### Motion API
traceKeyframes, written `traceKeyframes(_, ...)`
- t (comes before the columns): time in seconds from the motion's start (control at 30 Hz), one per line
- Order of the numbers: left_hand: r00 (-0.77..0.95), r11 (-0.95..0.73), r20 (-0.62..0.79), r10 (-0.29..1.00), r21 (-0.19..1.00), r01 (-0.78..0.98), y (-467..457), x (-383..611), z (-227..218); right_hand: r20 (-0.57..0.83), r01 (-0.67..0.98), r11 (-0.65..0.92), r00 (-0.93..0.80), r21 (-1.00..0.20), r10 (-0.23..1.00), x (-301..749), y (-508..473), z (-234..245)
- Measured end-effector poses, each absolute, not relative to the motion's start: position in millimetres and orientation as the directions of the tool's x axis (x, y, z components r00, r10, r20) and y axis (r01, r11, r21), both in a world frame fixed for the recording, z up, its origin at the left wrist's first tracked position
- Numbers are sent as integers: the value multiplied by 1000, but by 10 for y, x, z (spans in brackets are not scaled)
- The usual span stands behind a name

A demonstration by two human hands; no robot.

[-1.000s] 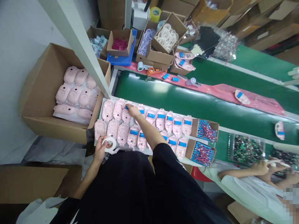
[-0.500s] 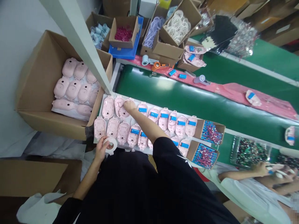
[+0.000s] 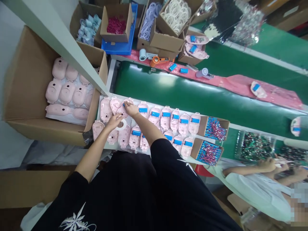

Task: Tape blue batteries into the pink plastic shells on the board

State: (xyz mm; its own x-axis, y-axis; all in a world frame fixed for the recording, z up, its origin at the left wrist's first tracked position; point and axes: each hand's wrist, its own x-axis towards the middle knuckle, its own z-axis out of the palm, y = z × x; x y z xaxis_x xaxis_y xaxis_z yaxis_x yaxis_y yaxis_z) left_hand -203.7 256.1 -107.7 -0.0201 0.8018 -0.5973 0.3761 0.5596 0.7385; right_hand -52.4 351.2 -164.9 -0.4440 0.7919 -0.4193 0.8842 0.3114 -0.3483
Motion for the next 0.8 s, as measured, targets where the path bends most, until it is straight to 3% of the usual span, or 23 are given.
traceKeyframes(0.07,-54,564,-566,822,799,207,2277,-2160,-895,-438,864,338,-485,-373,757,-442,3521,-1559)
traceKeyframes(0.13,-94,542,-547,832,837,-72,1974,-2309,-704,-434,842,368,-524,-395,733,-327,3535,-1465)
traceKeyframes(0.23,-156,469,-556,816,796,-383,1568,-2466,-454,-390,794,413,-588,-446,709,-179,3555,-1382)
traceKeyframes(0.33,-235,381,-536,811,789,-482,1298,-2463,-224,-335,757,360,-591,-545,734,-165,3461,-1273)
traceKeyframes(0.4,-272,305,-493,826,797,-521,1195,-2384,-59,-275,707,238,-529,-666,803,-200,3218,-1093)
traceKeyframes(0.47,-288,235,-452,844,795,-559,1137,-2267,115,-256,555,78,-498,-828,829,-192,2800,-824)
traceKeyframes(0.53,-274,192,-422,864,780,-595,1116,-2132,279,-266,325,-78,-588,-942,764,-88,2269,-531)
traceKeyframes(0.6,-242,168,-401,884,754,-635,1135,-1986,403,-259,164,-203,-701,-965,664,128,1739,-288)
traceKeyframes(0.67,-237,126,-385,892,714,-688,1191,-1810,472,-273,113,-277,-708,-954,651,449,1296,-133)
traceKeyframes(0.8,-244,83,-372,896,679,-729,1314,-1203,499,-321,173,-274,-388,-946,864,1293,707,-94)
